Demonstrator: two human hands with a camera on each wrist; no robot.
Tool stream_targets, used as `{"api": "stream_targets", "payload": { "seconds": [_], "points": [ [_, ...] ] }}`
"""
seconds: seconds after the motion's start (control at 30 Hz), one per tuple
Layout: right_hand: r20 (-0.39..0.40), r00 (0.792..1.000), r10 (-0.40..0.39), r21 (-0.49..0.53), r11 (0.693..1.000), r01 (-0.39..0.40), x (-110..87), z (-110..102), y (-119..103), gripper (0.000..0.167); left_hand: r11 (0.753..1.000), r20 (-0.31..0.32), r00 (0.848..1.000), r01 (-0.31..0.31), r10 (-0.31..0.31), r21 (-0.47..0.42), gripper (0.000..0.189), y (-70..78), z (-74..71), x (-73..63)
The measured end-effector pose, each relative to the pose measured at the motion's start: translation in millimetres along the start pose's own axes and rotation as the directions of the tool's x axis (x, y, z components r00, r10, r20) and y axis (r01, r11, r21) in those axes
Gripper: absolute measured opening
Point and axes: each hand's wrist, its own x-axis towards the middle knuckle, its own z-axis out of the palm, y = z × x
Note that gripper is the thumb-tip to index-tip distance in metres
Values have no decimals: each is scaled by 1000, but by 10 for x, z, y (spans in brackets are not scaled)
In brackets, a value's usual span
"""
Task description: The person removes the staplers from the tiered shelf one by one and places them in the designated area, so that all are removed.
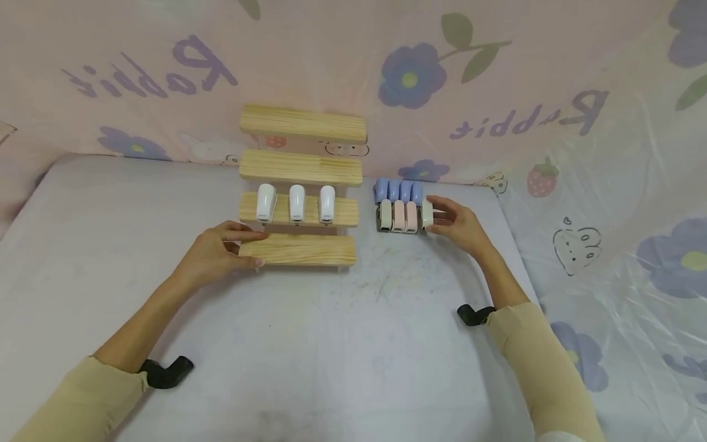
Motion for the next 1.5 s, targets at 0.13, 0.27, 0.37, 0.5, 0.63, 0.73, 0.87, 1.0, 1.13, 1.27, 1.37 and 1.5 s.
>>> {"api": "stream_targets", "payload": {
  "seconds": [0.13, 0.27, 0.37, 0.5, 0.63, 0.73, 0.87, 1.0, 1.13, 1.27, 1.37, 1.5],
  "points": [
    [15, 1000, 5, -18, 1000, -5, 23, 21, 45, 70, 999, 31, 1000, 1, 0, -45, 56, -28, -16, -1],
    [43, 999, -2, -38, 999, 3, 42, 34, 68, 71, 994, 66, 998, 2, 6, -108, 56, -50, -25, -6],
    [48, 999, -18, -51, 998, 21, 58, 35, 81, 71, 991, 71, 997, -7, 17, -132, 56, -51, -23, -8],
    [54, 998, -39, -31, 999, 40, 82, 44, 115, 69, 991, 64, 998, -19, 27, -135, 55, -53, -20, -11],
    [52, 998, -46, -44, 998, 48, 97, 40, 151, 69, 990, 68, 997, -17, 26, -139, 55, -42, -26, -10],
    [41, 999, -34, -52, 998, 36, 95, 36, 172, 69, 989, 83, 996, -3, 16, -146, 55, -32, -38, -12],
    [41, 999, -29, -29, 999, 31, 94, 31, 192, 69, 986, 99, 995, 7, 9, -167, 57, -21, -54, -19],
    [41, 998, -43, -17, 999, 43, 95, 35, 212, 69, 984, 101, 995, 0, 19, -181, 57, -16, -56, -21],
    [45, 998, -39, -1, 999, 39, 59, 50, 148, 69, 982, 99, 995, -13, 32, -187, 56, -23, -52, -25],
    [50, 999, -3, -12, 1000, 3, -11, 54, -45, 67, 981, 99, 995, -14, 34, -193, 55, -23, -54, -25],
    [23, 999, 22, -39, 999, -21, -26, 44, -82, 65, 980, 101, 994, -10, 30, -197, 55, -22, -56, -20],
    [-46, 999, 13, -69, 998, -16, 7, 30, 13, 61, 980, 99, 995, -7, 27, -198, 56, -36, -56, -21]
  ]
}}
